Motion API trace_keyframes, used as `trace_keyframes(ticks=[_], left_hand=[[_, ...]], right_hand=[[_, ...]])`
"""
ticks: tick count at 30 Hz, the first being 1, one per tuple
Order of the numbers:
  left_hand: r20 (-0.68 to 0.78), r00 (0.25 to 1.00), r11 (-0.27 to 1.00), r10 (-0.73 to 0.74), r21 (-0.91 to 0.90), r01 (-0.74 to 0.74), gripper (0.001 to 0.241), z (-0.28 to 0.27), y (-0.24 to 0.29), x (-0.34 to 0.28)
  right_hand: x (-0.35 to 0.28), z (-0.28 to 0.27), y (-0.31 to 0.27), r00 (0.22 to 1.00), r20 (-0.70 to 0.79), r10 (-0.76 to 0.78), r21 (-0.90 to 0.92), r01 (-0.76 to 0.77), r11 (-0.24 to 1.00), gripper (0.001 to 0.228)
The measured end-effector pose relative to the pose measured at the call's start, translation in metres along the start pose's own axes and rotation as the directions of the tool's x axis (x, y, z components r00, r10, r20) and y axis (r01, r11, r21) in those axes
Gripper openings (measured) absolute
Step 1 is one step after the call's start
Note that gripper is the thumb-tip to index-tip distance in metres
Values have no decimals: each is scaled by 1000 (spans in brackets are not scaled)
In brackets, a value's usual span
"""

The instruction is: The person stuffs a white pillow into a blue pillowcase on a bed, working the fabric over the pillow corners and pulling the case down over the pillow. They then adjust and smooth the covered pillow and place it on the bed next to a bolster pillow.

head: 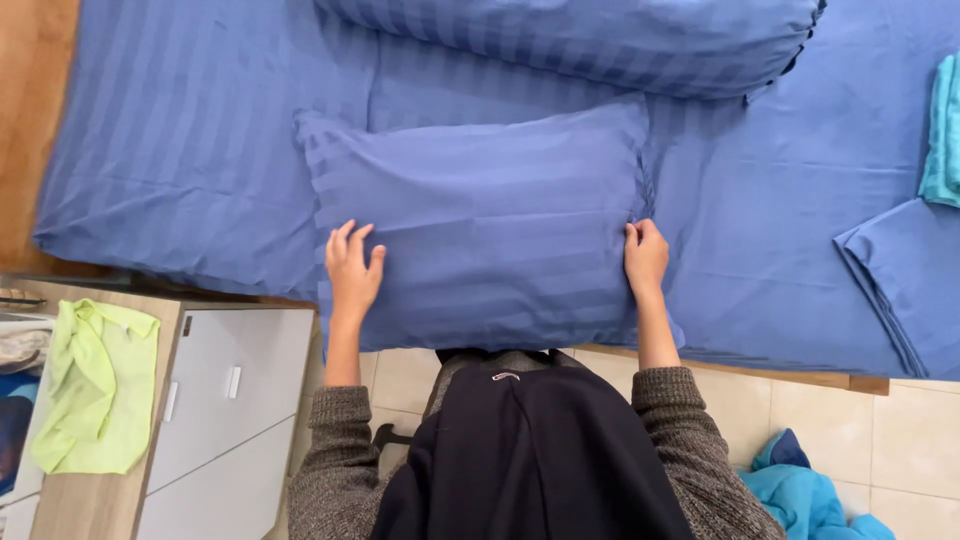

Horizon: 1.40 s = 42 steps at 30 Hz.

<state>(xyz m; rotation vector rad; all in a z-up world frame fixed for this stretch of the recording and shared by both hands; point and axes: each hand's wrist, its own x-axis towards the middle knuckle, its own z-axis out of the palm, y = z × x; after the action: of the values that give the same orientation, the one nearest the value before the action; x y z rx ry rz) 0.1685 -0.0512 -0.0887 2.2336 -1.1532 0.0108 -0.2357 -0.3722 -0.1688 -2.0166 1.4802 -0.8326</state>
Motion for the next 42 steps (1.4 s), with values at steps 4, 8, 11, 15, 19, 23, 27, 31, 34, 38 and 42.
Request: trace_keyframes(ticks=[4,8,11,15,19,23,27,31,34,38,42], left_hand=[[-49,974,975,-222,3,223,52,1,-49,-10],[-22,956,956,-292,-49,290,65,6,-42,-23],[-19,939,937,-344,-70,341,71,11,-45,-34],[90,860,834,-501,-214,508,90,31,-96,-65],[172,811,770,-559,-255,584,89,7,-74,-42],[148,832,787,-535,-273,554,65,-32,-29,15],[-20,950,891,-311,-355,283,44,-46,19,84],[-172,981,901,-85,-433,2,42,-42,78,139],[-307,949,849,68,-482,-217,48,-30,126,177],[-482,852,790,202,-434,-433,52,22,196,242],[-599,739,733,308,-346,-586,54,76,289,343]], right_hand=[[9,-33,-14,970,-229,83,-6,-87,996,28],[-11,-9,34,954,-275,119,-159,-167,973,25],[-25,7,37,966,-232,118,-235,-173,956,28],[-47,-20,-20,918,-177,354,92,-343,935,40],[-61,-11,6,981,-127,148,-34,-154,988,61],[-45,-32,-43,949,74,305,388,-309,868,40],[-24,-34,-88,963,-114,246,443,-172,880,24],[-4,-47,-139,937,-265,227,437,-93,895,24],[14,-59,-163,870,-473,139,456,107,883,18],[77,-54,-163,726,-670,157,467,247,849,30],[196,-57,-169,548,-837,9,261,384,886,46]])
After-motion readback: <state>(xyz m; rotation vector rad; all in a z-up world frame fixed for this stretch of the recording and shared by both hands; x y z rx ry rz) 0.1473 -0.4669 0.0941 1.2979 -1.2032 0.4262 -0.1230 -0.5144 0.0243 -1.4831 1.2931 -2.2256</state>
